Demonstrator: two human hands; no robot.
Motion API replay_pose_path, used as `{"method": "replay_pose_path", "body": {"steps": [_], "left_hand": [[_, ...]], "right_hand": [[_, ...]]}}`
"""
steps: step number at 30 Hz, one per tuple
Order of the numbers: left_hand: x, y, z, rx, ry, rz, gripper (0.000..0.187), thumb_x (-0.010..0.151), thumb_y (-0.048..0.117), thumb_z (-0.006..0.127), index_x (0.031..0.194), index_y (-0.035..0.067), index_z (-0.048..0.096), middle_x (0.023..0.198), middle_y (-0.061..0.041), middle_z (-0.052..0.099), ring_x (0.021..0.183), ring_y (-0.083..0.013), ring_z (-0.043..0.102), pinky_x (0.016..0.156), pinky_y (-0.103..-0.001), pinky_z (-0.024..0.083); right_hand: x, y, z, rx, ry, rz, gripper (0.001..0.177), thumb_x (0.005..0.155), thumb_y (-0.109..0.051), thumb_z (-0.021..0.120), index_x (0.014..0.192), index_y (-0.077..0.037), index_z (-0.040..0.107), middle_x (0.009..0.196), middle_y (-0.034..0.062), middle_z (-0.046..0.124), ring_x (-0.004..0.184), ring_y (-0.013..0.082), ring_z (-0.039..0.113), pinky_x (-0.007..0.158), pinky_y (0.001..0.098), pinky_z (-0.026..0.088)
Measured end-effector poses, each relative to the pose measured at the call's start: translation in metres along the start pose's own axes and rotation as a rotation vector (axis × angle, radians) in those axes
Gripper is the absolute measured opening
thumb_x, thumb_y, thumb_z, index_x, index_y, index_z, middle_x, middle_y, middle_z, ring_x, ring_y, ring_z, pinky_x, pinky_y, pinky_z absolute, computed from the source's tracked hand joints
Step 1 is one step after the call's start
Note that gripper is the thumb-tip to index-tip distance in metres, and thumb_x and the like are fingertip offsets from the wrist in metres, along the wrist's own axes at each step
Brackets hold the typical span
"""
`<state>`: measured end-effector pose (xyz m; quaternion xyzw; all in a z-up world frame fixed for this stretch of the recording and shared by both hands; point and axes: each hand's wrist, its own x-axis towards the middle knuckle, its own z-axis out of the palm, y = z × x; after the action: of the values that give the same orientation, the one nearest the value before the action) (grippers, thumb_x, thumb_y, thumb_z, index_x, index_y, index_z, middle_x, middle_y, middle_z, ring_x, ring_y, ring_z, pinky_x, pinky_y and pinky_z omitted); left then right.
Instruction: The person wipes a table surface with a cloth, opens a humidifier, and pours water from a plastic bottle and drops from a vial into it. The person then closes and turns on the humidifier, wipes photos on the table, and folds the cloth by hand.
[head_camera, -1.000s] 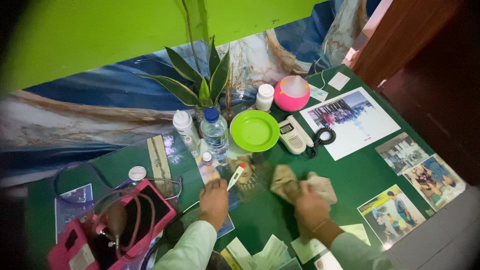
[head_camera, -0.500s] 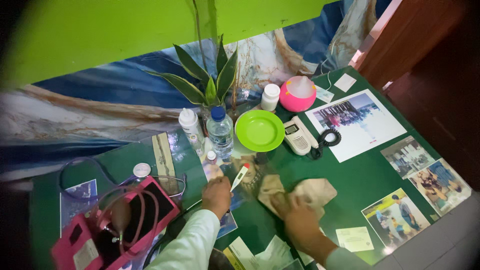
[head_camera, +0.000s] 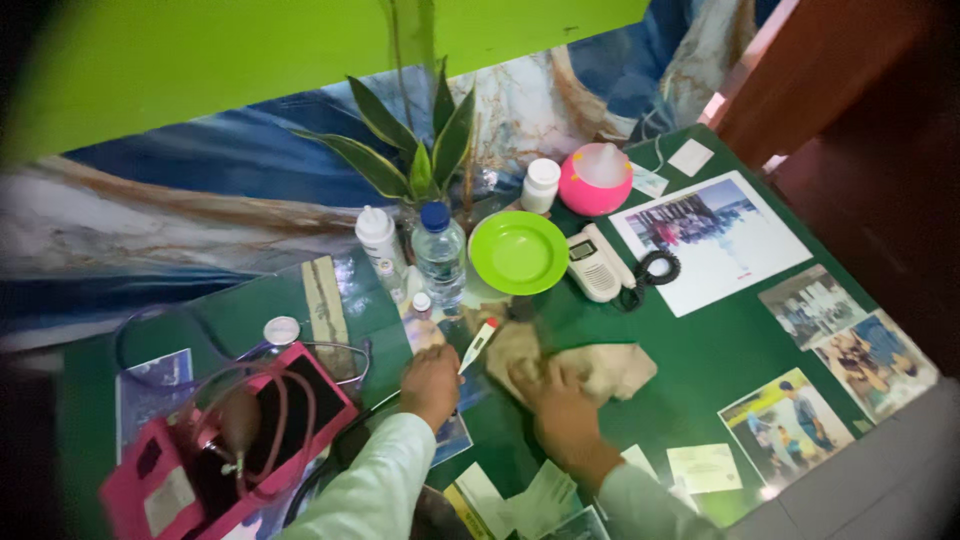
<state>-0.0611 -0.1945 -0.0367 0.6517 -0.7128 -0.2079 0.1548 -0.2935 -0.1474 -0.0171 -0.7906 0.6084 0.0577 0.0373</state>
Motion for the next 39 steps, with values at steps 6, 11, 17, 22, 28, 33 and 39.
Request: {"method": "replay_pose_path", "body": {"steps": [6, 11, 17, 22, 28, 33, 39], "left_hand": [[0.005, -0.003, 0.002, -0.028, 0.009, 0.012, 0.023, 0.077, 0.019, 0.08, 0.092, 0.015, 0.063, 0.099, -0.006, 0.067, 0.102, -0.0305, 0.063, 0.089, -0.047, 0.047], [-0.004, 0.005, -0.001, 0.077, 0.01, 0.03, 0.023, 0.08, 0.022, 0.078, 0.096, 0.016, 0.062, 0.101, -0.005, 0.066, 0.106, -0.0291, 0.062, 0.088, -0.047, 0.048], [-0.029, 0.04, -0.015, 0.16, 0.224, 0.08, 0.031, 0.077, 0.031, 0.075, 0.099, 0.014, 0.062, 0.104, -0.007, 0.063, 0.108, -0.0313, 0.058, 0.083, -0.049, 0.043], [-0.048, 0.078, -0.008, 0.23, 0.196, 0.126, 0.03, 0.092, 0.038, 0.065, 0.107, 0.011, 0.062, 0.104, -0.009, 0.062, 0.103, -0.0301, 0.057, 0.087, -0.047, 0.042], [-0.069, 0.122, 0.017, 0.058, 0.049, 0.345, 0.033, 0.092, 0.033, 0.062, 0.115, 0.009, 0.063, 0.105, -0.01, 0.062, 0.101, -0.0305, 0.055, 0.086, -0.047, 0.04], [-0.084, 0.139, 0.025, -0.002, -0.089, 0.362, 0.031, 0.096, 0.031, 0.059, 0.117, 0.009, 0.062, 0.108, -0.009, 0.061, 0.103, -0.0296, 0.053, 0.089, -0.046, 0.039], [-0.106, 0.148, 0.029, -0.037, -0.1, 0.335, 0.029, 0.095, 0.028, 0.058, 0.115, 0.008, 0.062, 0.109, -0.01, 0.061, 0.106, -0.0306, 0.053, 0.092, -0.047, 0.038]], "right_hand": [[-0.079, 0.115, 0.042, 0.031, -0.046, 0.097, 0.077, 0.078, -0.01, 0.065, 0.148, -0.036, 0.047, 0.135, 0.0195, 0.048, 0.125, 0.0434, 0.05, 0.098, 0.0512, 0.048], [-0.088, 0.213, 0.011, -0.003, 0.019, 0.482, 0.112, 0.046, -0.017, 0.09, 0.15, -0.033, 0.052, 0.151, 0.0293, 0.036, 0.12, 0.0501, 0.049, 0.093, 0.0503, 0.051], [-0.108, 0.114, 0.072, -0.038, 0.027, 0.481, 0.116, 0.043, -0.024, 0.082, 0.153, -0.036, 0.047, 0.146, 0.022, 0.045, 0.119, 0.0427, 0.052, 0.1, 0.0494, 0.048], [-0.174, 0.021, 0.121, -0.763, 0.045, 0.139, 0.12, 0.04, -0.029, 0.075, 0.155, -0.038, 0.043, 0.141, 0.0158, 0.054, 0.119, 0.0366, 0.054, 0.106, 0.0486, 0.046], [-0.179, 0.151, 0.084, 0.22, -0.025, 0.235, 0.065, 0.091, -0.03, 0.062, 0.149, -0.01, 0.041, 0.14, 0.0174, 0.045, 0.129, 0.0444, 0.044, 0.102, 0.0424, 0.052], [-0.162, 0.24, 0.006, -0.004, -0.02, 0.46, 0.078, 0.084, -0.006, 0.059, 0.152, -0.037, 0.037, 0.151, 0.0174, 0.037, 0.133, 0.044, 0.043, 0.099, 0.0453, 0.052], [-0.161, 0.157, 0.066, -0.017, 0.04, 0.461, 0.077, 0.088, -0.011, 0.057, 0.158, -0.023, 0.028, 0.14, 0.028, 0.044, 0.115, 0.0455, 0.053, 0.097, 0.0591, 0.048]]}}
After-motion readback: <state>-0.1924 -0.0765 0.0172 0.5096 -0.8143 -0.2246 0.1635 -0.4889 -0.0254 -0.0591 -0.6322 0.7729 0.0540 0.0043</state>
